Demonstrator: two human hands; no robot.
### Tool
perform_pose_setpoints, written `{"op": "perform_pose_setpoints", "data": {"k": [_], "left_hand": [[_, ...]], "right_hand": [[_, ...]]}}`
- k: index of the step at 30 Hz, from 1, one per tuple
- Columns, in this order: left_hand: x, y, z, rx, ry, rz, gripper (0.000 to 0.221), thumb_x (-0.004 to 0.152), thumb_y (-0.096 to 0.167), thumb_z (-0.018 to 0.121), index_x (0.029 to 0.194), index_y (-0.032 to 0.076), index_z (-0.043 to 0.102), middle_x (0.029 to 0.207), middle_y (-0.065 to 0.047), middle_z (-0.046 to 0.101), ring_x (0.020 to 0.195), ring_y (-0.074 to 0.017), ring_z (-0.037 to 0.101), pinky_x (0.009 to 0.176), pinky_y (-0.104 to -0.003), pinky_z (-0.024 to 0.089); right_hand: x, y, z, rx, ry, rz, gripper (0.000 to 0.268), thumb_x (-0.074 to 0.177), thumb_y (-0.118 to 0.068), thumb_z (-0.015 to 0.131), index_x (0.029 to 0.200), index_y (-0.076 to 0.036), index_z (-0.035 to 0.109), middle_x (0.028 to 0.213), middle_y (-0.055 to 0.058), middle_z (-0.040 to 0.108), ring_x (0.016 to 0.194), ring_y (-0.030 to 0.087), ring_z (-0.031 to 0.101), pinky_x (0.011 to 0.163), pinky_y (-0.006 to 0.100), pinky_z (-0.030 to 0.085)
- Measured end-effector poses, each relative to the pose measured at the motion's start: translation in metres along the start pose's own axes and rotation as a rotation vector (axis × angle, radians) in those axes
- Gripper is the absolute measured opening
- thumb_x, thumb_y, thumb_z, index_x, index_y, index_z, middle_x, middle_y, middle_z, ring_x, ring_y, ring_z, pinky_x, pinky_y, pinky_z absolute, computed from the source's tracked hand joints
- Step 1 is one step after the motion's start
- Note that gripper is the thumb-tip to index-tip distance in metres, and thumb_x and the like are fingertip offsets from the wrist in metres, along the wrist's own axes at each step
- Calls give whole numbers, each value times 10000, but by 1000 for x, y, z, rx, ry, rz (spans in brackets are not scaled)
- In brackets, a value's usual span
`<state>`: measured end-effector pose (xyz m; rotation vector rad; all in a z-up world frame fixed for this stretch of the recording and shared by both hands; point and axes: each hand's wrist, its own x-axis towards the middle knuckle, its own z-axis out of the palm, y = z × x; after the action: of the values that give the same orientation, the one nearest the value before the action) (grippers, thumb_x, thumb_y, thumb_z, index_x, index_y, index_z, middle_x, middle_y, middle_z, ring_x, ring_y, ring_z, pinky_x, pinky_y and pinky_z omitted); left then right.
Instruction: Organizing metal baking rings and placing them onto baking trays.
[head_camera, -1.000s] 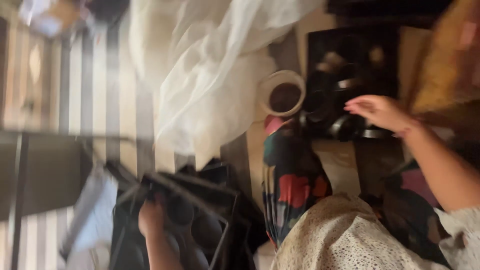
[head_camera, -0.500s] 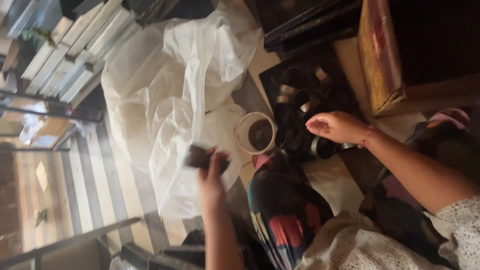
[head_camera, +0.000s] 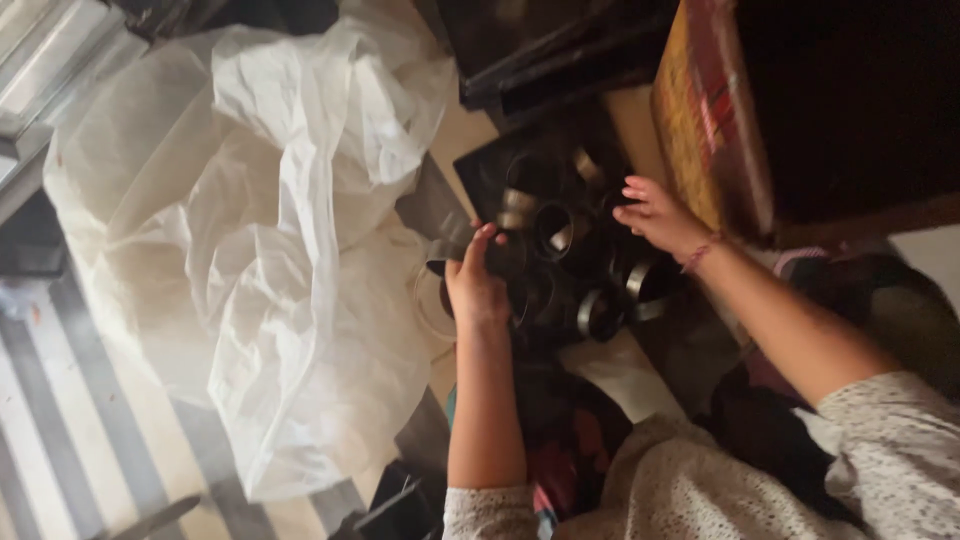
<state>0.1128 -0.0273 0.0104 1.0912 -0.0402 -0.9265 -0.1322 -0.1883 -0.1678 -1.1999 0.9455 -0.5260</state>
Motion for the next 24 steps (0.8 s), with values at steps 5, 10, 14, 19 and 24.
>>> {"op": "perform_pose_setpoints", "data": {"k": [5, 10, 14, 19, 24], "left_hand": [[31, -5, 0, -25, -89, 31, 206, 961, 17, 639, 1163, -3, 610, 980, -120, 720, 868, -220, 677, 794, -345, 565], [32, -13, 2, 34, -120, 23, 211, 978, 36, 625, 1183, -9, 605, 1005, -127, 709, 893, -229, 681, 826, -353, 574], [29, -18, 0, 79, -125, 16, 191, 989, 38, 606, 1174, -12, 605, 1017, -120, 694, 923, -222, 687, 864, -379, 582], [2, -21, 13, 78, -101, 48, 185, 999, 27, 590, 1178, -17, 605, 1034, -96, 673, 944, -203, 664, 881, -388, 570], [-22, -27, 4, 73, -110, 81, 186, 1000, 34, 589, 1180, -13, 592, 1028, -103, 657, 945, -206, 647, 887, -377, 552]], "right_hand": [[69, 113, -65, -36, 385, -73, 838, 957, -204, 779, 1612, -81, 270, 1554, 156, 456, 1309, 182, 559, 979, 326, 534], [53, 41, -52, 73, 454, -49, 898, 861, -159, 743, 1588, -119, 217, 1505, 150, 458, 1141, 205, 581, 756, 310, 543], [42, 41, -81, 101, 468, -88, 777, 922, -200, 697, 1562, -107, 267, 1440, 41, 517, 1124, 127, 610, 702, 252, 542], [15, 8, -144, 294, 443, -95, 579, 967, -141, 639, 1518, -70, 475, 1192, -12, 629, 872, 77, 534, 615, 238, 421], [5, -41, -221, 756, 597, -21, 522, 894, -104, 557, 1355, -335, 641, 773, -93, 471, 632, 27, 493, 542, 219, 409]]}}
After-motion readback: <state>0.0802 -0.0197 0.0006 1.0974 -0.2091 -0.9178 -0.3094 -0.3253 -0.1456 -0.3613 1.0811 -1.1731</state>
